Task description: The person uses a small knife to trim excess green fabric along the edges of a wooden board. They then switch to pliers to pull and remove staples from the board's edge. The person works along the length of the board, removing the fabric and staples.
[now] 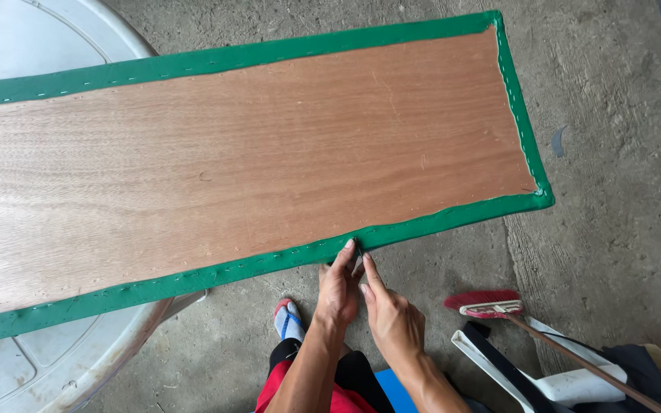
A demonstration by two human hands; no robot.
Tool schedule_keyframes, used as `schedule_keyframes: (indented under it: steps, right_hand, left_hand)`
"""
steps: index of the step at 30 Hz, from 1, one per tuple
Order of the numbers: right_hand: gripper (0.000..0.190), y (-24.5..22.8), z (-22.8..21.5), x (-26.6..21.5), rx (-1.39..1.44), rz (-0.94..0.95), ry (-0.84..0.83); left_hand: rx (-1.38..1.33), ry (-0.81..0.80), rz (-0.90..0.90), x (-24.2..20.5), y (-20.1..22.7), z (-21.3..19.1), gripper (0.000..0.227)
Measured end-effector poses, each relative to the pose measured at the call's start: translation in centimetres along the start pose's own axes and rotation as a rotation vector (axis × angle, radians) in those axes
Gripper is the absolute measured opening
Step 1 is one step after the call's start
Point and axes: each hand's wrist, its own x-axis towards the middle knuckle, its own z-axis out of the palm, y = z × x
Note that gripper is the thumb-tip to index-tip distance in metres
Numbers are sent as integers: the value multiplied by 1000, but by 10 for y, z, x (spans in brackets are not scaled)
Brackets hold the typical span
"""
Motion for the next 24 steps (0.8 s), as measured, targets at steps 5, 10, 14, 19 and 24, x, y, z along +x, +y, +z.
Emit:
schedule_keyframes:
  steps: [5, 10, 14, 19, 24]
  right_hand:
    - [52, -5, -26, -2, -54, 75, -118]
    - [52, -6, -28, 1, -72, 107, -159]
    - [47, 8, 14, 4, 296, -218, 149]
    - [50, 30, 60, -6, 1041, 249, -71]
    - [48, 59, 17, -40, 814, 128, -162]
  left_hand:
    - [-37, -68, 27, 7, -9, -11, 51]
    - [5, -28, -1, 6, -8, -11, 51]
    - [-15, -113, 29, 8, -6, -13, 50]
    - [-24, -55, 8, 11, -11, -16, 62]
    - [-16, -92, -21, -1, -15, -11, 93]
